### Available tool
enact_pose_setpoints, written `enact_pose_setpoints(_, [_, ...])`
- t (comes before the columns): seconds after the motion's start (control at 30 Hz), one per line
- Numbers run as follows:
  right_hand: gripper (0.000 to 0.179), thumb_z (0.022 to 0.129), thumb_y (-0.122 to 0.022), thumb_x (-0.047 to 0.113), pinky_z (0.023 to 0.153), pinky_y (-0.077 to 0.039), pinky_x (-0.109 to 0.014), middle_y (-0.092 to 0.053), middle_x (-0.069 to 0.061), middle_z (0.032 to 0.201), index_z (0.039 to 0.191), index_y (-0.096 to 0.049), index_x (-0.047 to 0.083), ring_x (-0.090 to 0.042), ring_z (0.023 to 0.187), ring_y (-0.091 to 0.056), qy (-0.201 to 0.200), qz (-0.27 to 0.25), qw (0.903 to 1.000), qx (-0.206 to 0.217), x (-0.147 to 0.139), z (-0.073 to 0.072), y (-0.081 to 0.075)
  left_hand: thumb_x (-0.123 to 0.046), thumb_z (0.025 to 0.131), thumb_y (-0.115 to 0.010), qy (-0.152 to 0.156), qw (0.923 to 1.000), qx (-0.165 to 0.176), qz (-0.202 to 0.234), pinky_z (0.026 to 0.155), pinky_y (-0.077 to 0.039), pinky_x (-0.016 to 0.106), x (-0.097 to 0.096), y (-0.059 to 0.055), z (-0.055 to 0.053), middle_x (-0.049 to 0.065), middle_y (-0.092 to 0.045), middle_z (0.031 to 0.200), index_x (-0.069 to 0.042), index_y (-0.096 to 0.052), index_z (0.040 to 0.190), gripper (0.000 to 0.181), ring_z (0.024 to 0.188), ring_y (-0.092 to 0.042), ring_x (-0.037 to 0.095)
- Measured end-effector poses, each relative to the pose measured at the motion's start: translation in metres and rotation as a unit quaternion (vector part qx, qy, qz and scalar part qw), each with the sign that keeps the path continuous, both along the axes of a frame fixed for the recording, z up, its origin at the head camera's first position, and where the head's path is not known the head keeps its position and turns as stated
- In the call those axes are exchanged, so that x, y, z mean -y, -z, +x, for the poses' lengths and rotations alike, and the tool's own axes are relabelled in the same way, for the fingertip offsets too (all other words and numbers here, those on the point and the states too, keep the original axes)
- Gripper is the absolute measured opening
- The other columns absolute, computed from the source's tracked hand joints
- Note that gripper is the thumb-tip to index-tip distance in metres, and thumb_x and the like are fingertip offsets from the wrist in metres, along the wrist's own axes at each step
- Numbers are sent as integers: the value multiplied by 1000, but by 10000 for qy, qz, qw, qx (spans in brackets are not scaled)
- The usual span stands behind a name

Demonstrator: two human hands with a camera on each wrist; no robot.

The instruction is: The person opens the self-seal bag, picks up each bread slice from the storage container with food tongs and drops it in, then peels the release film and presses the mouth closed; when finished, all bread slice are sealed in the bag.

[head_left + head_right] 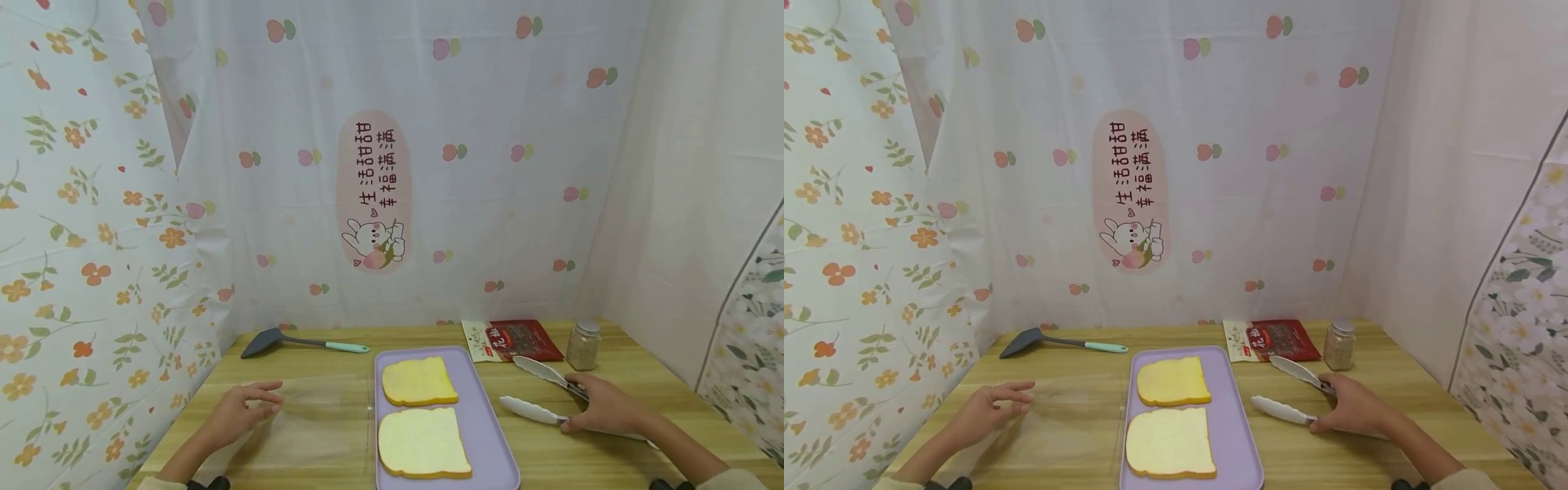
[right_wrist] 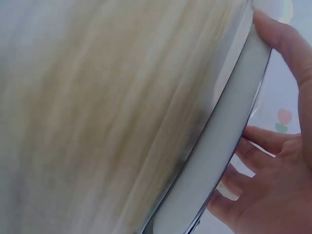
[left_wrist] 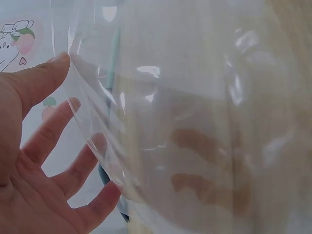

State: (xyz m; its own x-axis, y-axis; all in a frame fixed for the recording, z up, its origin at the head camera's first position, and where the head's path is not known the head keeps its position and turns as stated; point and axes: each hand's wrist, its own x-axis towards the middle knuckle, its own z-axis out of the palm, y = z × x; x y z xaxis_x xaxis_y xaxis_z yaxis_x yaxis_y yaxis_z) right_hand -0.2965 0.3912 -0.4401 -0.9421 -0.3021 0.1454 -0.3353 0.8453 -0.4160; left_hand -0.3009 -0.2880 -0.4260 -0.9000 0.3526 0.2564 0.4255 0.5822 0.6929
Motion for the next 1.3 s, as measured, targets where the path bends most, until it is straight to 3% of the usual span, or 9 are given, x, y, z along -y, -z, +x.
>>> enact_pose_setpoints(0.2, [95,70,-88,40,88,-46,-64,-52,-33,132,138,-45,-12,-53,118,-51,-105,-324,9993,135,9,11,-6,-21,92,-72,-9,10000,30,-66,78,-55,32,4,6,3,21,-60,133,-8,-77,104,18,123,-52,48])
enact_pose_setpoints(0.33, [93,68,-90,40,84,-49,-59,-57,-26,129,137,-49,-7,-46,114,-56,-291,-280,9991,-149,23,15,-15,-20,91,-73,-60,9999,-55,-105,75,-54,26,5,7,4,22,-61,132,-8,-78,103,17,120,-54,47])
enact_pose_setpoints(0.53, [94,66,-89,47,85,-50,-48,-58,-14,131,136,-51,-1,-35,115,-56,-601,14,9973,-426,48,21,-32,-23,91,-72,-98,9997,-100,-189,79,-55,41,3,6,0,19,-62,132,-10,-78,104,19,119,-57,42])
enact_pose_setpoints(0.67, [93,67,-88,48,88,-50,-43,-57,-7,132,137,-51,0,-28,116,-55,-971,160,9946,-329,62,23,-38,-20,91,-72,-23,10000,-48,-31,80,-54,52,2,6,-2,22,-60,132,-8,-78,104,19,121,-53,49])
enact_pose_setpoints(0.77, [91,67,-87,48,89,-50,-43,-56,-3,132,137,-51,3,-22,116,-54,-1234,214,9920,-164,71,24,-39,-19,91,-72,-7,10000,25,69,79,-53,53,2,6,-2,23,-60,133,-7,-77,105,18,123,-50,51])
enact_pose_setpoints(0.97, [89,66,-87,47,90,-49,-51,-56,-1,133,137,-53,7,-24,119,-54,-1453,236,9890,159,88,28,-40,-18,92,-71,50,9999,42,79,80,-54,52,3,8,-2,23,-59,133,-7,-77,106,19,122,-52,50])
enact_pose_setpoints(1.13, [90,67,-88,48,92,-49,-52,-55,0,135,138,-52,7,-25,120,-53,-1575,243,9868,280,98,31,-44,-19,93,-71,68,10000,32,46,80,-56,44,3,9,-2,23,-59,133,-7,-77,107,20,122,-52,49])
enact_pose_setpoints(1.3, [90,65,-88,49,92,-49,-51,-55,2,134,138,-53,8,-24,120,-53,-1664,282,9854,240,105,32,-45,-19,93,-71,46,10000,-46,53,80,-55,45,3,9,-3,22,-60,133,-7,-77,106,19,122,-52,49])
